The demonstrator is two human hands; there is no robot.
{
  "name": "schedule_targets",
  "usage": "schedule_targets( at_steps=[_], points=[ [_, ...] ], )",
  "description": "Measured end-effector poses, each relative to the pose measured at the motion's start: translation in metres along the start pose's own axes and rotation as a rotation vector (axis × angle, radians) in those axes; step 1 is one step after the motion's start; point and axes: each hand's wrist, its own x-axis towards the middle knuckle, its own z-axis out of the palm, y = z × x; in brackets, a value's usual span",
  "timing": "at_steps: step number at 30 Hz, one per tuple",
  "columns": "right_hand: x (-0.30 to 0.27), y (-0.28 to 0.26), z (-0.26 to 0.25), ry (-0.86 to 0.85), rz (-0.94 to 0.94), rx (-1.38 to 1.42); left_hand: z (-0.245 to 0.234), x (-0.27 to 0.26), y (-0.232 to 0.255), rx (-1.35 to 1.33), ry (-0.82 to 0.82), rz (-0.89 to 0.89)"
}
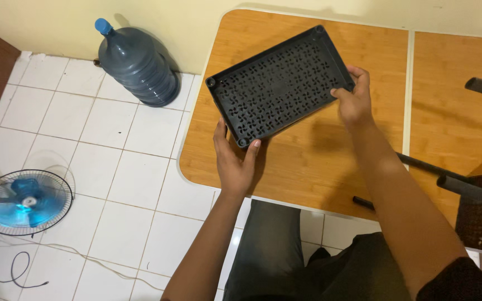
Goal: The person assembles a black plastic stool by inserting rods into the frame and attaching perforated panels. They repeatedly insert and remove rods and panels, adjusting the frame on a wooden table.
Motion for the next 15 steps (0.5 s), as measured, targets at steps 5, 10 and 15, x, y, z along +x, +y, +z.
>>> schedule_targets(
  at_steps=[5, 10, 15],
  points=[
    [0.016, 0.017, 0.001, 0.034, 0.020, -0.068, 0.004, 0.007, -0.007, 0.046, 0.015, 0.015],
    [0.016, 0.024, 0.002, 0.001, -0.049, -0.209, 0.005, 0.011, -0.010, 0.108, 0.033, 0.059],
    [0.011, 0.017, 0.003, -0.053, -0.087, -0.259, 0.005, 0.019, -0.006, 0.107, 0.026, 0.031]
  ],
)
